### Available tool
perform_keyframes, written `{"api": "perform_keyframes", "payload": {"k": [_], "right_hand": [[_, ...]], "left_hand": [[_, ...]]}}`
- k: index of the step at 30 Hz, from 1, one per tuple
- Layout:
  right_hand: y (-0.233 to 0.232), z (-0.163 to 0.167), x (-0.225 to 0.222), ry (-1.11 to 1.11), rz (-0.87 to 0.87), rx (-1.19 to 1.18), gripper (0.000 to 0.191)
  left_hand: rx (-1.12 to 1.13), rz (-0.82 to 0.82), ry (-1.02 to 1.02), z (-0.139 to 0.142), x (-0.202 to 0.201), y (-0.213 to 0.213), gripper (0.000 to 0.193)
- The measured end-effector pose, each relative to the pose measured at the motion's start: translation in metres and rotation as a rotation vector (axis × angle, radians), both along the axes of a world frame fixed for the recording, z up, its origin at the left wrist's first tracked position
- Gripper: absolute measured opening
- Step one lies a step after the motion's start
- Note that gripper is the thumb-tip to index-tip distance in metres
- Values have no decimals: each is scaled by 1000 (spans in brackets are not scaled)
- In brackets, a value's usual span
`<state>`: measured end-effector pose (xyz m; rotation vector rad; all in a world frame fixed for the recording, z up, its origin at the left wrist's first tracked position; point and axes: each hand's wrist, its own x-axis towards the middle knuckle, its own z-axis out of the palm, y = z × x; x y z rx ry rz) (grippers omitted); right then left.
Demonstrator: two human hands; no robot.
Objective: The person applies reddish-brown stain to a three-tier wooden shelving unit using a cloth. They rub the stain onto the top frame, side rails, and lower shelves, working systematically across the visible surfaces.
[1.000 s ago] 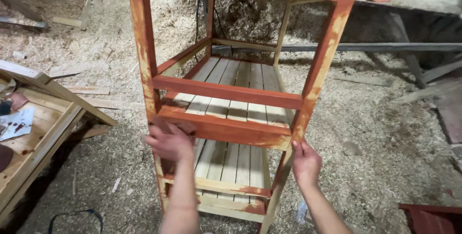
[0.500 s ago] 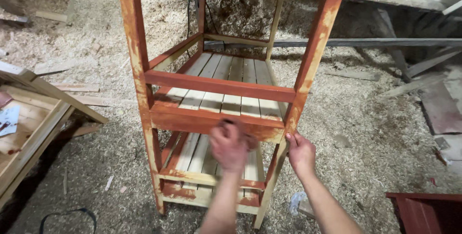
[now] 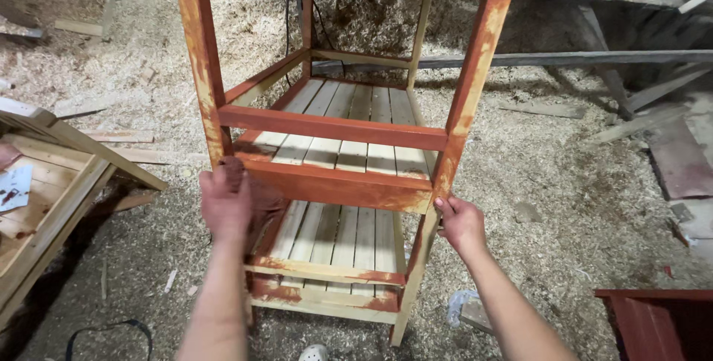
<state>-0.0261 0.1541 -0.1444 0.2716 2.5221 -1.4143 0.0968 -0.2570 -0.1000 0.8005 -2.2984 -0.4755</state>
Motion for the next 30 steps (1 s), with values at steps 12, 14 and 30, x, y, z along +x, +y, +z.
{"api": "perform_keyframes", "payload": {"k": [12, 14, 30], "right_hand": [[-5, 6, 5, 50, -12, -8, 32], [-5, 4, 5, 69, -6, 2, 33], [-11, 4, 3, -37, -68, -90, 31]], "left_hand": [[295, 179, 216, 14, 34, -26, 26], [360, 269, 200, 5, 17, -3, 27], [407, 38, 46, -14, -57, 287, 37]]}}
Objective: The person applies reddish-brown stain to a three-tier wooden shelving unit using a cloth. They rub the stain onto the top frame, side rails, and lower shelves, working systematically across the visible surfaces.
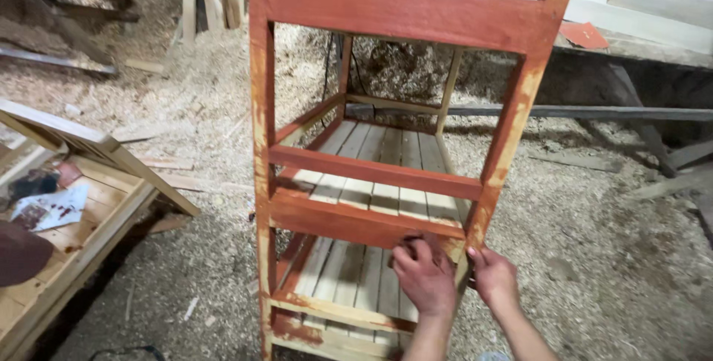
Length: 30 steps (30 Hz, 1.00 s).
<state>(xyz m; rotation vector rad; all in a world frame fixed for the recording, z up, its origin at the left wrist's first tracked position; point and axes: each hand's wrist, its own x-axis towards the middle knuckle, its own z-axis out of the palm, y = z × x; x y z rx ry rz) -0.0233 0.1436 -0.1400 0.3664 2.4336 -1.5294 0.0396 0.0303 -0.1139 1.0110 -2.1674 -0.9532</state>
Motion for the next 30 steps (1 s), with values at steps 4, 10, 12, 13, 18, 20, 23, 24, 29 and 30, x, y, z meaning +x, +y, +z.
{"api": "perform_keyframes", "payload": {"k": [4, 10, 12, 13, 18, 20, 23, 24, 29, 30], "right_hand": [[-1, -5, 3, 87, 31, 179, 33], [5, -21, -3, 158, 135, 311, 38], [4, -21, -6, 180, 159, 415, 40], [4, -21, -7, 184, 173, 468, 41], [4, -16, -10, 106, 131, 298, 37], [3, -16, -8, 49, 98, 204, 35], [1, -15, -6, -62, 11, -38, 32], [0, -16, -5, -60, 13, -32, 31], [2, -16, -6, 0, 74, 134, 33], [4, -16, -6, 18, 111, 236, 34]], "left_hand": [[111, -26, -161, -7, 6, -38, 35], [-10, 407, -184, 4, 23, -247, 53], [-1, 439, -139, 7, 22, -269, 52], [-93, 460, -80, 9, 22, -272, 53], [-22, 388, -71, 2, 15, -208, 54], [77, 285, -157, -2, 17, -189, 55], [-73, 292, -76, -4, 27, -208, 61], [-81, 320, -68, -2, 29, -225, 60], [373, 457, -109, 11, 37, -278, 52], [349, 446, -42, 11, 37, -272, 52]]}}
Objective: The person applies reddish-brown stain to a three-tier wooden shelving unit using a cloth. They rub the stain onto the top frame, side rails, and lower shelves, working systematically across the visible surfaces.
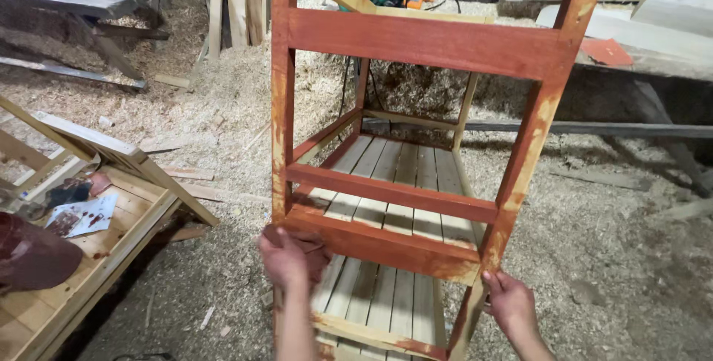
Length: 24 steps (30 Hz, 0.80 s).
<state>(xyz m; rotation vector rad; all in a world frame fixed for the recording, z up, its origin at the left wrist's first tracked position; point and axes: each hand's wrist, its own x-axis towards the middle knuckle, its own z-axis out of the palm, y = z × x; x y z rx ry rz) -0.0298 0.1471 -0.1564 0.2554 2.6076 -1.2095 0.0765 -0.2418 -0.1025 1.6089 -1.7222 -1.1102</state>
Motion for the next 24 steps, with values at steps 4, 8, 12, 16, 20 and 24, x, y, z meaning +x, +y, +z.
{"api": "perform_keyframes", "payload": {"k": [4, 8, 12, 16, 20, 24], "right_hand": [[1, -2, -2, -28, -29, -85, 37], [3, -6, -2, -134, -93, -337, 31], [6, -6, -3, -133, -92, -346, 36], [7, -6, -3, -176, -73, -405, 36], [6, -11, -2, -114, -94, -343, 32], [6, -13, -5, -160, -77, -374, 33]], "left_hand": [[-149, -20, 148, -15, -11, 56, 60], [-129, -198, -76, -27, -5, 55, 68], [-321, -164, -269, -20, 3, 12, 61], [-167, -102, -220, -8, 0, -4, 64], [-313, -41, -248, -18, -15, 26, 66], [-232, -302, -495, -32, -32, 92, 64]]}}
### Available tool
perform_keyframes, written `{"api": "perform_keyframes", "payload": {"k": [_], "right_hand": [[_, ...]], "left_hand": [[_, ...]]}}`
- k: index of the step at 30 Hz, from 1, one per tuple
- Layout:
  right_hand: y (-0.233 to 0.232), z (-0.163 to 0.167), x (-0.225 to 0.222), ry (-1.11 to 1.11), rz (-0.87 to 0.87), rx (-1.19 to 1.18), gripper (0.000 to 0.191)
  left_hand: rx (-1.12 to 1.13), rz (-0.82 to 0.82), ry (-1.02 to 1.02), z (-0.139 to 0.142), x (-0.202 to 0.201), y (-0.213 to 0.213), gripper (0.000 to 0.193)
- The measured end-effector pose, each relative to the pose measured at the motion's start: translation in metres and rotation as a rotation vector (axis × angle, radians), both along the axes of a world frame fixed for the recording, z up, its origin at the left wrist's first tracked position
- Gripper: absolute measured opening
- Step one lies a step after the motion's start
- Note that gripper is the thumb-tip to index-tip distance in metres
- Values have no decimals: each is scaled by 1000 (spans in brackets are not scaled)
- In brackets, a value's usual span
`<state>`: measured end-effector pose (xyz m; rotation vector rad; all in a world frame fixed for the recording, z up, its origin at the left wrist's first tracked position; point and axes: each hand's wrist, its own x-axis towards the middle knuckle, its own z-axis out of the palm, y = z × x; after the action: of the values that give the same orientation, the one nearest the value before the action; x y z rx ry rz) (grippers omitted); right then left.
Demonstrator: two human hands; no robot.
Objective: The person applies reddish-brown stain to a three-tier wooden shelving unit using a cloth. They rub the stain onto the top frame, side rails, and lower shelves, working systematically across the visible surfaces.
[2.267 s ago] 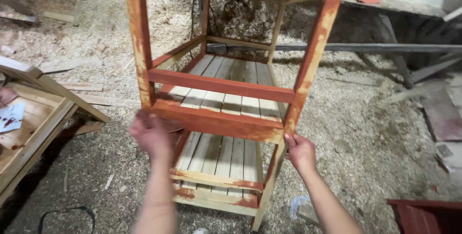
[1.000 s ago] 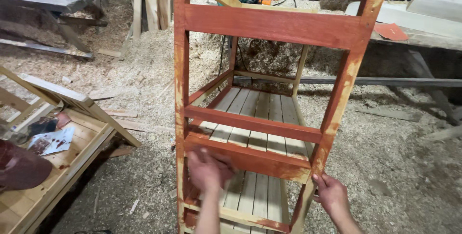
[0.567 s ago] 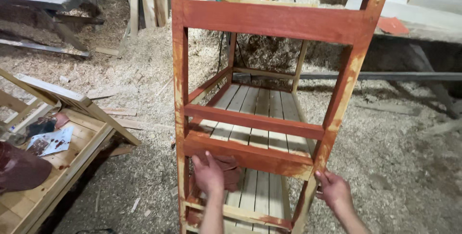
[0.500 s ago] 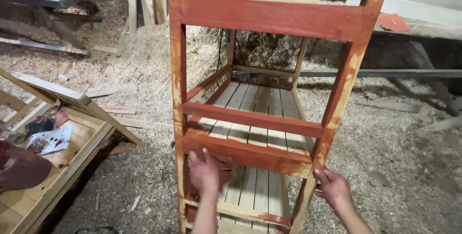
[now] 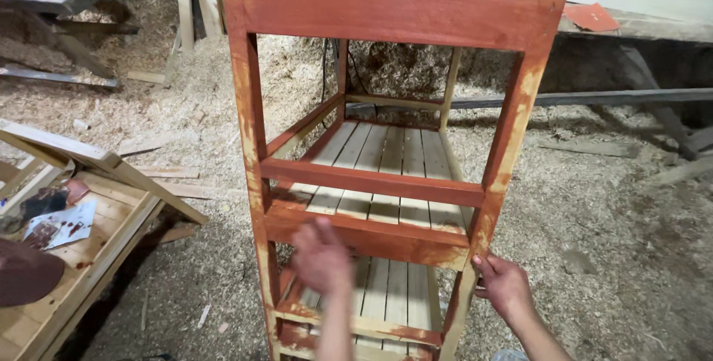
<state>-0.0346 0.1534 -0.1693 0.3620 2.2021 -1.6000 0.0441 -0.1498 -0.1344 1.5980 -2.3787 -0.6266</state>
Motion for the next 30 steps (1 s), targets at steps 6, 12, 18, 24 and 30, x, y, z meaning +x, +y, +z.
{"api": "perform_keyframes", "payload": {"k": [6, 12, 18, 24, 30], "right_hand": [[-3, 4, 5, 23, -36, -18, 34], [-11, 7, 8, 7, -89, -12, 30], [-5, -2, 2, -13, -98, -68, 29], [-1, -9, 8, 145, -23, 150, 29], [2, -4, 2, 2, 20, -40, 35]], "left_hand": [[-33, -287, 187, 11, -11, 134, 50], [4, -268, 287, -7, -2, 103, 43], [-130, -17, 425, 0, 18, -44, 43], [-231, 277, 276, 26, 12, -82, 48], [-72, 325, 288, 27, -14, 6, 63]]}}
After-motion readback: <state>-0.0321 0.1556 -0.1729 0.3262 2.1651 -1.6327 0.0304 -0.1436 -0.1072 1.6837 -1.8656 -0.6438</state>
